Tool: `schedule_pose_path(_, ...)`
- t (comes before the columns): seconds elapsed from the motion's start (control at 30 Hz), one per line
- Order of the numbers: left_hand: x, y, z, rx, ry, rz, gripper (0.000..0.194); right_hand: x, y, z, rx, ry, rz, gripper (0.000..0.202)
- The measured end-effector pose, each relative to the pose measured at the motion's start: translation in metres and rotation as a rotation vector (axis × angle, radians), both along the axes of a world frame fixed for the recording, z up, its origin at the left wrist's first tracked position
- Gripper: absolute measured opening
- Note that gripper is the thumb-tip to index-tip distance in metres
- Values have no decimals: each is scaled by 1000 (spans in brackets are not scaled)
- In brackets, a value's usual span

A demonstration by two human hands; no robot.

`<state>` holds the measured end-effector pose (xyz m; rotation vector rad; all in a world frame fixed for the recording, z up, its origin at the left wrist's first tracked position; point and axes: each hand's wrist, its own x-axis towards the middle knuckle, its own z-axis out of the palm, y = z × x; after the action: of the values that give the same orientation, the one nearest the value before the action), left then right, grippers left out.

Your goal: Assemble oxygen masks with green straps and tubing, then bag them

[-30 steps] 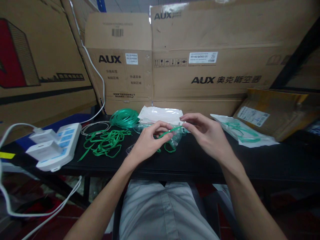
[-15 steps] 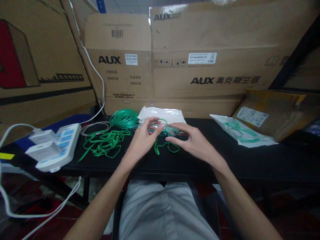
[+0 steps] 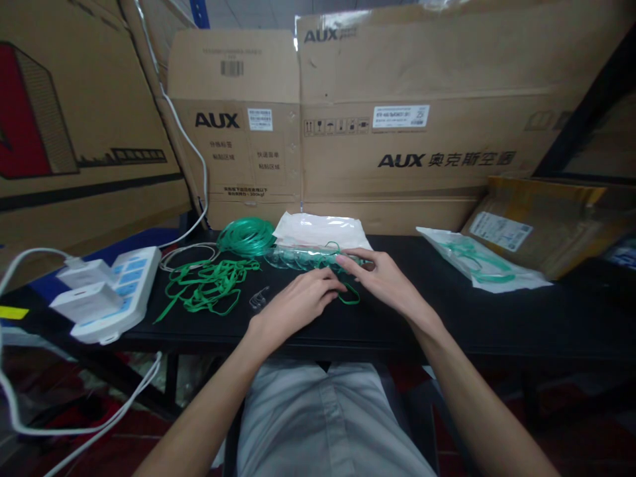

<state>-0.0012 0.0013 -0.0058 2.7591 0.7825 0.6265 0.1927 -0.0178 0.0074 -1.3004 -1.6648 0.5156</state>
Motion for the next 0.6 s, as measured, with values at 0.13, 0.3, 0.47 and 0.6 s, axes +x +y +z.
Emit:
schedule_pose_path(0.13,3,4,-12,22,43,13,19,0,0,1,-7,7,24,44)
schedule_pose_path(0.3,-3,7,-6,-14,-32,8,18,7,3,0,-36,59,16,48)
schedule_pose_path(0.47,-13,10,9,-353,-205,-4,17,11,4,2,-122,156,16,47)
schedule_pose_path(0.6,-15,18,13,-704,-423,-45,30,11,3,6,-212,262,-14,44)
